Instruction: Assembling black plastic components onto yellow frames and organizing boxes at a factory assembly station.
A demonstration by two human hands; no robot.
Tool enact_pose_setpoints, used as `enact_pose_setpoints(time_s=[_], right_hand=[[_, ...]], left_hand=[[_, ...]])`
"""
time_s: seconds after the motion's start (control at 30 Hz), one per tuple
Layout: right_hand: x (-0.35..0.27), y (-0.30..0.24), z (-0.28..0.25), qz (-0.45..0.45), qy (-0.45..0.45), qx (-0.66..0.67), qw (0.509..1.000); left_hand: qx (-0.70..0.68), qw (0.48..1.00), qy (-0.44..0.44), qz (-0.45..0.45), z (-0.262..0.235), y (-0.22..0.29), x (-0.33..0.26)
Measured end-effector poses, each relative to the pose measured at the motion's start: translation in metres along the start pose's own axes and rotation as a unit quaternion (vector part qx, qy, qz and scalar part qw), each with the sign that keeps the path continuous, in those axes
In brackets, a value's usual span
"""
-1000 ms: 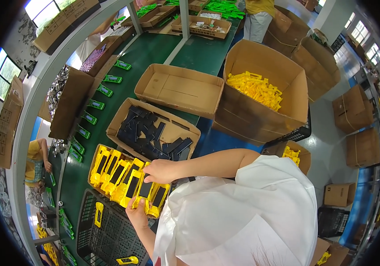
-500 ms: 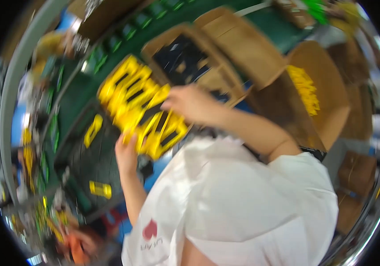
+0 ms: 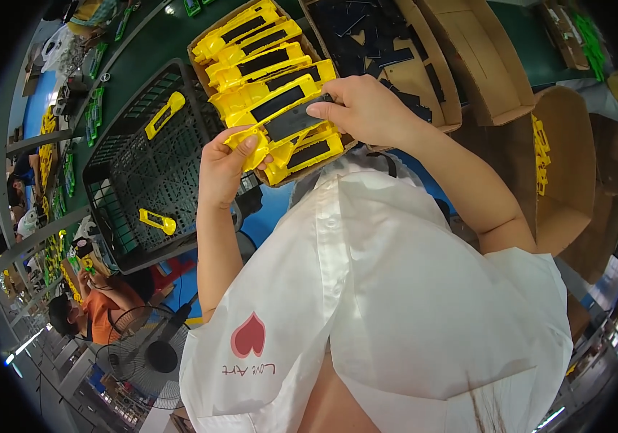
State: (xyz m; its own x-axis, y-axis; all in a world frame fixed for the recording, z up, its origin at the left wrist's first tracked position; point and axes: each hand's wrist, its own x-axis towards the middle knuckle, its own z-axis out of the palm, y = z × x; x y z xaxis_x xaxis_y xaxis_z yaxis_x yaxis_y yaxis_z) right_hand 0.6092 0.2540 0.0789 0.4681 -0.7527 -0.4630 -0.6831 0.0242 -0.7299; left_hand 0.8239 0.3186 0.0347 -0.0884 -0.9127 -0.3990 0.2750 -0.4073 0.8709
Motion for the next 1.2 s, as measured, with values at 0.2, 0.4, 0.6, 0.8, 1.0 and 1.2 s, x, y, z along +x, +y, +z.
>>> enact_pose_setpoints(time_s=[0.2,0.4,0.6,0.8,1.0,1.2], right_hand=[[0.008,0.009,0.015,-0.019,0.053,-0.075,0.996],[0.006,0.002,0.009,0.011,0.034,-0.097,0.995],[0.009,0.008,0.01,-0.022,0.061,-0.097,0.993],[0.018,0.029,0.01,-0.068,0.094,-0.109,0.987],[0.041,0.062,0.019,-0.113,0.08,-0.173,0.975],[0.013,0.059,0.008,-0.008,0.23,-0.124,0.965]], left_hand=[[0.022,1.0,0.019,0.007,0.003,-0.006,0.003],[0.022,0.999,0.048,0.011,0.007,-0.009,0.004],[0.039,0.998,0.044,0.003,0.006,-0.007,0.009],[0.125,0.99,0.043,0.056,0.006,-0.012,0.017],[0.085,0.994,0.052,0.04,0.016,-0.034,0.033],[0.109,0.993,0.006,0.043,0.016,-0.035,0.035]])
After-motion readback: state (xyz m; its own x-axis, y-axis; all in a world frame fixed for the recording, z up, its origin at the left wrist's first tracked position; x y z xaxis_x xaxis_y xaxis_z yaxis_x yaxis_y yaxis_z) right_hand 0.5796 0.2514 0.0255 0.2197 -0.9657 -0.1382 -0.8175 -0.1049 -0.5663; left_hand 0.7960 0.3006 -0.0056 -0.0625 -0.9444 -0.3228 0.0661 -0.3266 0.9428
